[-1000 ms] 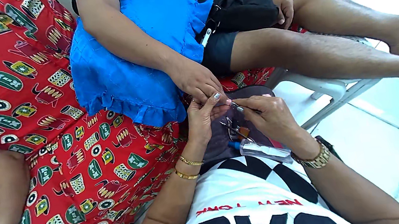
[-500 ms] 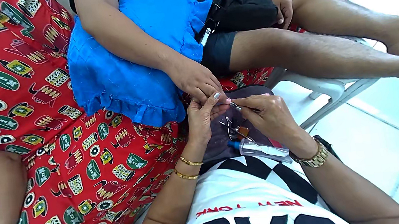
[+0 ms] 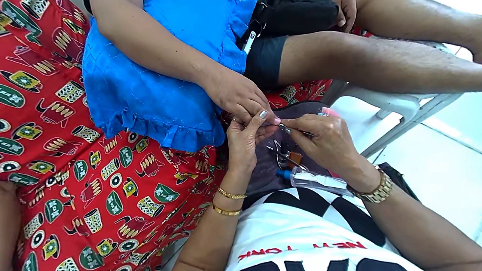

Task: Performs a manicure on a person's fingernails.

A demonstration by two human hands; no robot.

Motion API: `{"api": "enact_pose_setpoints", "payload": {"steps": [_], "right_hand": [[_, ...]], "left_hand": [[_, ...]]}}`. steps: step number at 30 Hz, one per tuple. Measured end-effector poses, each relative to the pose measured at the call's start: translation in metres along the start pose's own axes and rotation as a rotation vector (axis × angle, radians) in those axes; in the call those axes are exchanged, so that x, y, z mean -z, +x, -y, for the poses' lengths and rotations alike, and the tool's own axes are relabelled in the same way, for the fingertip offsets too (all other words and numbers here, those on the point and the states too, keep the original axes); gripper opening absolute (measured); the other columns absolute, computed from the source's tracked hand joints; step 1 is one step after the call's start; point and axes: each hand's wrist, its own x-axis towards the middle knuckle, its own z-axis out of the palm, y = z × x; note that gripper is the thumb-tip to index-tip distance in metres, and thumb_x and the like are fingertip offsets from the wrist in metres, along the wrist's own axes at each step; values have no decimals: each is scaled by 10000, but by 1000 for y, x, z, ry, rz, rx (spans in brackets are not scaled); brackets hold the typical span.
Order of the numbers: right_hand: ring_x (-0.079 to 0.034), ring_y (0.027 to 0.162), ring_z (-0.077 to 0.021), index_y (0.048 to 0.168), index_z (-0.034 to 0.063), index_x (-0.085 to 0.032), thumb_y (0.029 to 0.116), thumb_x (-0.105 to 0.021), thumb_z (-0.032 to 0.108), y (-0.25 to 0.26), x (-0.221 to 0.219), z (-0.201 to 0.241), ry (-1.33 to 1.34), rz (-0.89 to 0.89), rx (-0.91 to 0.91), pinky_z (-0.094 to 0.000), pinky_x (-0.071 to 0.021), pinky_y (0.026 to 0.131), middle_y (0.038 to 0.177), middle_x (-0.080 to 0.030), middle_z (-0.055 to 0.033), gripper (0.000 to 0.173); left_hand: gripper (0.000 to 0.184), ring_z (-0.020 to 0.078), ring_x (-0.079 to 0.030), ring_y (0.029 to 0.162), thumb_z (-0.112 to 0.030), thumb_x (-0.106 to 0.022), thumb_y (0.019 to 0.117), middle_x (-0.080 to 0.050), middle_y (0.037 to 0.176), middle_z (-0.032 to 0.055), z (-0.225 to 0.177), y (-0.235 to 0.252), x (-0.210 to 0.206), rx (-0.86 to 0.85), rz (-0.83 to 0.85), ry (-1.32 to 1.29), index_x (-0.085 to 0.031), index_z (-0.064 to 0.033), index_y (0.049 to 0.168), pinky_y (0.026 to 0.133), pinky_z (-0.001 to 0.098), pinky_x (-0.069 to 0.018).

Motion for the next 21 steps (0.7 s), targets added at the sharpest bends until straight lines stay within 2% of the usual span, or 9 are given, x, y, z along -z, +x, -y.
{"api": "enact_pose_setpoints", "payload": {"steps": [7, 10, 14, 21], "right_hand": [[-667, 655, -263, 981, 22, -810, 877, -608, 41, 0, -3, -1, -46, -47, 55, -384, -503, 575, 733, -706, -124, 228], [-655, 653, -259, 977, 25, -812, 878, -610, 42, 0, -3, -1, -48, -51, 63, -376, -493, 580, 720, -700, -119, 226], [-634, 640, -256, 972, 27, -812, 876, -603, 40, 0, -3, -2, -43, -53, 66, -370, -473, 566, 703, -681, -113, 231], [-634, 653, -249, 976, 14, -808, 873, -604, 22, 1, -4, -5, -14, -49, 85, -353, -479, 582, 709, -683, -116, 229]], "left_hand": [[61, 146, -750, 686, -70, -611, 1009, -767, 896, 63, -1, 0, 0, -4, 4, 5, -606, -91, 1066, 661, 260, -633], [61, 174, -754, 682, -23, -606, 999, -767, 872, 88, -1, 2, -2, -3, -19, -35, -601, -65, 1042, 665, 289, -640], [60, 145, -750, 687, -81, -627, 1002, -767, 896, 64, -1, 0, 0, 0, 6, 13, -614, -96, 1058, 660, 259, -632], [80, 144, -750, 690, -98, -631, 1004, -767, 904, 66, -1, 0, 1, 5, 7, 25, -606, -102, 1079, 664, 256, -631]]}}
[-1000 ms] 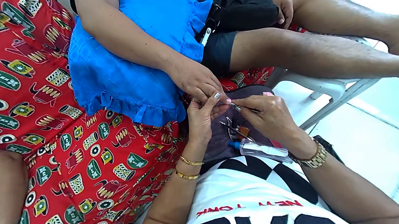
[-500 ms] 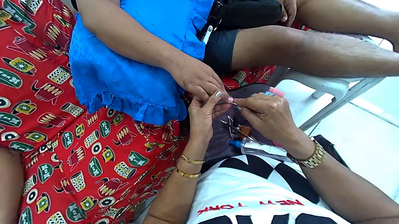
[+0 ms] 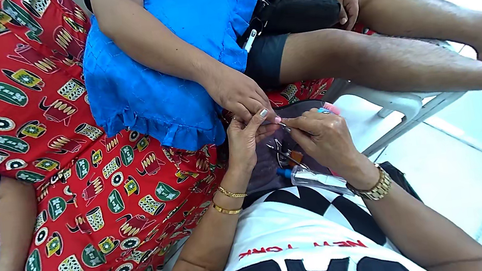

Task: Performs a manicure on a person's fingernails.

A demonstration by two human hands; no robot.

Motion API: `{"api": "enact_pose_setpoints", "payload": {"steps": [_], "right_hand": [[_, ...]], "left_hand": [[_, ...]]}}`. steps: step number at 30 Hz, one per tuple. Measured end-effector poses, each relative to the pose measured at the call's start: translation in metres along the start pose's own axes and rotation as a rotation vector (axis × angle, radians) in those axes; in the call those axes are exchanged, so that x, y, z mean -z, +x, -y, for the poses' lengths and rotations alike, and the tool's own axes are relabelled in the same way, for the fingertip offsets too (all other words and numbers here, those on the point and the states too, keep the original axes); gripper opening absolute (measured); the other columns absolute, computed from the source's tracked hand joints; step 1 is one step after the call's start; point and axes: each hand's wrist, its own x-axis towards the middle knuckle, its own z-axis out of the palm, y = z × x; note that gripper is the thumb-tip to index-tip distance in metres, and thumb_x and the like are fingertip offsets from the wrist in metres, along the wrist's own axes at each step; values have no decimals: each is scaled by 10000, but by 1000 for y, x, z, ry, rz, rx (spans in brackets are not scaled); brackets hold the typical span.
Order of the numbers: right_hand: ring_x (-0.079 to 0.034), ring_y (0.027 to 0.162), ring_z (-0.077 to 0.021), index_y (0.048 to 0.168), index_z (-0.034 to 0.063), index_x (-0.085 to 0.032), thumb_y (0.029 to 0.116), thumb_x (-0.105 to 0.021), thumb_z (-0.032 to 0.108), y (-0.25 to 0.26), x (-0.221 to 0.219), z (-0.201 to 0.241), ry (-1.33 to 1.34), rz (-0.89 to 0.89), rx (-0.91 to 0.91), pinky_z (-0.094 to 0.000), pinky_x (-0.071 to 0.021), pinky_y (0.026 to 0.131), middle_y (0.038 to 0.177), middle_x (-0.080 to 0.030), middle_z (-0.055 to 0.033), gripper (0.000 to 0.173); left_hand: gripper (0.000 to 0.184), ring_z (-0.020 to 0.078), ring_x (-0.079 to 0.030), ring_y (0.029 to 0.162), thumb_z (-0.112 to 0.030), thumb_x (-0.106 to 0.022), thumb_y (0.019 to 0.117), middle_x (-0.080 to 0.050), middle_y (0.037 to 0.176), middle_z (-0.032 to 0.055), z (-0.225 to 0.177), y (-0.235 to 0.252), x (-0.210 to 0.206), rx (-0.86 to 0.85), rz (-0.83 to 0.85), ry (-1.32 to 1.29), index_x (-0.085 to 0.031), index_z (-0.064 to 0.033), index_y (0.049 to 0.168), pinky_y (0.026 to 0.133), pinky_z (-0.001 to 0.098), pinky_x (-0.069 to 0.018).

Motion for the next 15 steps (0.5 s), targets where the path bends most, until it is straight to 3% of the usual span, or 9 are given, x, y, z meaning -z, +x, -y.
{"api": "enact_pose_setpoints", "payload": {"steps": [11, 15], "right_hand": [[-646, 659, -237, 985, -12, -799, 866, -583, -8, -1, -3, -5, 49, 3, 67, -328, -504, 604, 727, -691, -127, 247], [-710, 744, -232, 1023, -5, -790, 883, -568, -15, -1, 3, 0, 81, 59, -29, -339, -566, 673, 841, -743, -136, 263]], "left_hand": [[72, 136, -748, 685, -100, -623, 1009, -767, 900, 54, 1, -1, 1, -8, 3, 13, -601, -106, 1077, 665, 253, -630], [77, 141, -751, 700, -109, -616, 1014, -769, 919, 59, 0, -1, 0, -2, 4, 13, -601, -107, 1090, 679, 255, -631]]}}
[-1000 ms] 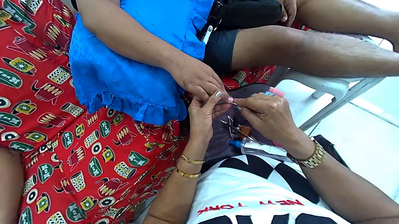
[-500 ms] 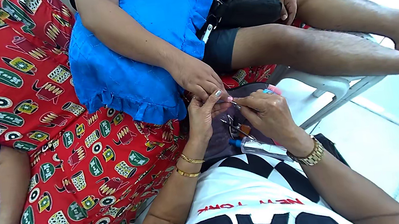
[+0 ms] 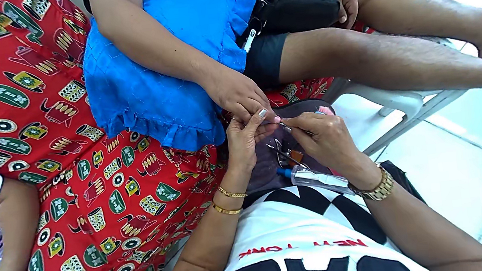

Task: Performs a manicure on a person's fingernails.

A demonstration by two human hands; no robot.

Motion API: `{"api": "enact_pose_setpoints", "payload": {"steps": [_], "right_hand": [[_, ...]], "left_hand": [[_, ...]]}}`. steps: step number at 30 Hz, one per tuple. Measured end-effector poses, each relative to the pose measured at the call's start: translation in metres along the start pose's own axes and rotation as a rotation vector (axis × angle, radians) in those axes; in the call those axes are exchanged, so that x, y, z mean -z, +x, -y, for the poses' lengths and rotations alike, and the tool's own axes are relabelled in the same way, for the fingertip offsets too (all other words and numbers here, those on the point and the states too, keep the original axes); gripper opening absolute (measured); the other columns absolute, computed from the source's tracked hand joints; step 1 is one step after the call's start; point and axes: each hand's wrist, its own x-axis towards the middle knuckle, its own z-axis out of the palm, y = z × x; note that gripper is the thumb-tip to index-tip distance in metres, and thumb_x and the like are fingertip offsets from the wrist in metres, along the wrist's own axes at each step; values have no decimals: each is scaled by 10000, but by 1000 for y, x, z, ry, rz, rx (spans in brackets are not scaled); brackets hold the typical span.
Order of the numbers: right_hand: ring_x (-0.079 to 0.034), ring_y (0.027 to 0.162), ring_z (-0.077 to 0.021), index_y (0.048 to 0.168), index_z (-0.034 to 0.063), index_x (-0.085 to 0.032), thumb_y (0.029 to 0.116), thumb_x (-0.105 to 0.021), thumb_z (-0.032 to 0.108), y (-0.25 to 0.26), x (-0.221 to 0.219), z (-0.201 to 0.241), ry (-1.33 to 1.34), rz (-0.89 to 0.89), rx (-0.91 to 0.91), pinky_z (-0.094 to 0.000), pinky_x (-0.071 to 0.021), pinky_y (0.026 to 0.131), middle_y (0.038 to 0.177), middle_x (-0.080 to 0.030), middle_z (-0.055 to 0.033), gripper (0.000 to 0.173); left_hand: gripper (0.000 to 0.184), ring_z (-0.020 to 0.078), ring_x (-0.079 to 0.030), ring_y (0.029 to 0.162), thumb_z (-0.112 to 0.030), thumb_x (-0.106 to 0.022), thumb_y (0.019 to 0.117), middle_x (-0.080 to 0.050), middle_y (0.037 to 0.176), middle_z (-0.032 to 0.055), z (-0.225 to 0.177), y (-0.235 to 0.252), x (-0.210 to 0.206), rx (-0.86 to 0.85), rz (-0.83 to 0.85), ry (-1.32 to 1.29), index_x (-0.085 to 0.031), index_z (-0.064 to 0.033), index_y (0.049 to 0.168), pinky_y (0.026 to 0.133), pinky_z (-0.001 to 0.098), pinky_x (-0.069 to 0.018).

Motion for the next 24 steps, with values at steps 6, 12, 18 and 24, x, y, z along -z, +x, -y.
{"api": "enact_pose_setpoints", "payload": {"steps": [6, 12, 18, 24], "right_hand": [[-732, 792, -251, 1062, -12, -780, 912, -564, -11, 2, 6, 6, 20, 54, -68, -376, -581, 713, 908, -758, -151, 262], [-707, 718, -239, 1035, -7, -789, 893, -577, -8, 1, 0, 9, -11, 5, -79, -370, -565, 643, 844, -744, -139, 255], [-693, 684, -255, 1015, -2, -795, 881, -574, 3, -1, -5, 10, -70, -37, -72, -389, -541, 593, 803, -728, -137, 258], [-671, 658, -274, 1000, 3, -803, 869, -590, 11, -1, -9, 10, -115, -72, -50, -390, -516, 572, 752, -703, -144, 250]], "left_hand": [[83, 137, -751, 701, -101, -615, 1013, -768, 918, 49, -1, -1, -2, 9, -8, -1, -598, -113, 1094, 678, 255, -632], [84, 144, -751, 697, -99, -624, 1008, -768, 912, 55, 0, 0, -2, 8, -16, -9, -601, -107, 1088, 676, 260, -633], [77, 144, -751, 700, -98, -624, 1008, -768, 910, 61, 1, 0, -1, -5, 0, -8, -605, -104, 1082, 682, 259, -632], [77, 144, -751, 702, -98, -628, 1006, -767, 908, 62, 0, 0, -1, -2, -2, -8, -608, -105, 1080, 682, 262, -633]]}}
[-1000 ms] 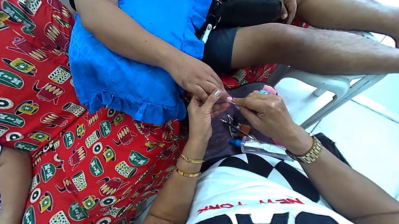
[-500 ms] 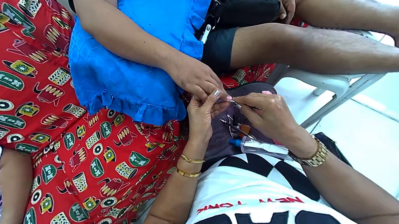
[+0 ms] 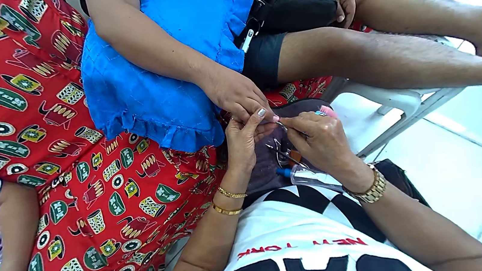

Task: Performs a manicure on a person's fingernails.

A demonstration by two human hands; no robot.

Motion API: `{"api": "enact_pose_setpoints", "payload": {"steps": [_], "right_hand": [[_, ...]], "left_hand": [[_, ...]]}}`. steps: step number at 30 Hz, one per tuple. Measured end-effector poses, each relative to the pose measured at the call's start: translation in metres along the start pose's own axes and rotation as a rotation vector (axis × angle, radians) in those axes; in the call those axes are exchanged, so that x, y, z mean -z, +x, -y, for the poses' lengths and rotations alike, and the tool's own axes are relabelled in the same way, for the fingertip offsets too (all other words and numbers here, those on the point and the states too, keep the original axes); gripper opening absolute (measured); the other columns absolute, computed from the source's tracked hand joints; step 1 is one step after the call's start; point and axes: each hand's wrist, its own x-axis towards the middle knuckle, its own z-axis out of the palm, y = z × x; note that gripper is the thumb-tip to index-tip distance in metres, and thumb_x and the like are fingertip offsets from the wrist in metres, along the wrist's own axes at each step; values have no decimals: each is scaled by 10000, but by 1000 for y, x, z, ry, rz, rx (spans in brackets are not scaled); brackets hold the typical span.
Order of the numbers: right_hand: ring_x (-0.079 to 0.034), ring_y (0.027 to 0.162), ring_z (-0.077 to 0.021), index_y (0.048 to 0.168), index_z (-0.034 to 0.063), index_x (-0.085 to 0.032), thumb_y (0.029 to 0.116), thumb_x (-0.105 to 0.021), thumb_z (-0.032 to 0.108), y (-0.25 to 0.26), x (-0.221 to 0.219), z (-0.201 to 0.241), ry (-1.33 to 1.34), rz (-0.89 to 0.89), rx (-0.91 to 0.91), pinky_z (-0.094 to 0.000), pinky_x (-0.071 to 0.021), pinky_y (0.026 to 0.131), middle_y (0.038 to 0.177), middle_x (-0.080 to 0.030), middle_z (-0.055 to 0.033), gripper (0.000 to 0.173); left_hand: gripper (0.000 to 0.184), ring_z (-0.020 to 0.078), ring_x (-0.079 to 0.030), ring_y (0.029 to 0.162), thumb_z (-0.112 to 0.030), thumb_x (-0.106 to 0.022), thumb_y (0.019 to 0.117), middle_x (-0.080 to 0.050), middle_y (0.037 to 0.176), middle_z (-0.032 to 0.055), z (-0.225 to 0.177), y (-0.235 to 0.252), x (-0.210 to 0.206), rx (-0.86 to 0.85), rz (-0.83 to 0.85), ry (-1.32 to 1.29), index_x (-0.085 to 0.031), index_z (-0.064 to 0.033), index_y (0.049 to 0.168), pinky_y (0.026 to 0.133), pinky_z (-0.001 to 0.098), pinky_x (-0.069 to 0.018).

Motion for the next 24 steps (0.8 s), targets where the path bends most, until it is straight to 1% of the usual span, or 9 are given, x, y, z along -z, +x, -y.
{"api": "enact_pose_setpoints", "payload": {"steps": [6, 15, 24], "right_hand": [[-636, 632, -267, 1004, 4, -804, 867, -586, 14, -1, -2, 0, -18, -14, 14, -374, -480, 545, 712, -669, -129, 257], [-638, 636, -270, 1000, -14, -797, 863, -589, 1, -1, -3, -1, -7, -18, 46, -365, -487, 550, 719, -671, -136, 250], [-641, 637, -249, 1015, -23, -793, 866, -577, -6, -2, -7, -6, 28, -35, 97, -341, -494, 557, 719, -676, -131, 263]], "left_hand": [[73, 139, -750, 696, -101, -622, 1010, -768, 905, 58, 0, 0, 0, -13, -1, 6, -603, -108, 1080, 675, 258, -632], [70, 137, -749, 702, -101, -621, 1009, -766, 913, 52, 1, 0, 0, -15, -8, 14, -605, -110, 1076, 678, 260, -632], [53, 133, -748, 702, -106, -622, 1010, -768, 905, 53, 2, 0, 0, -25, -8, 7, -623, -108, 1063, 677, 259, -632]]}}
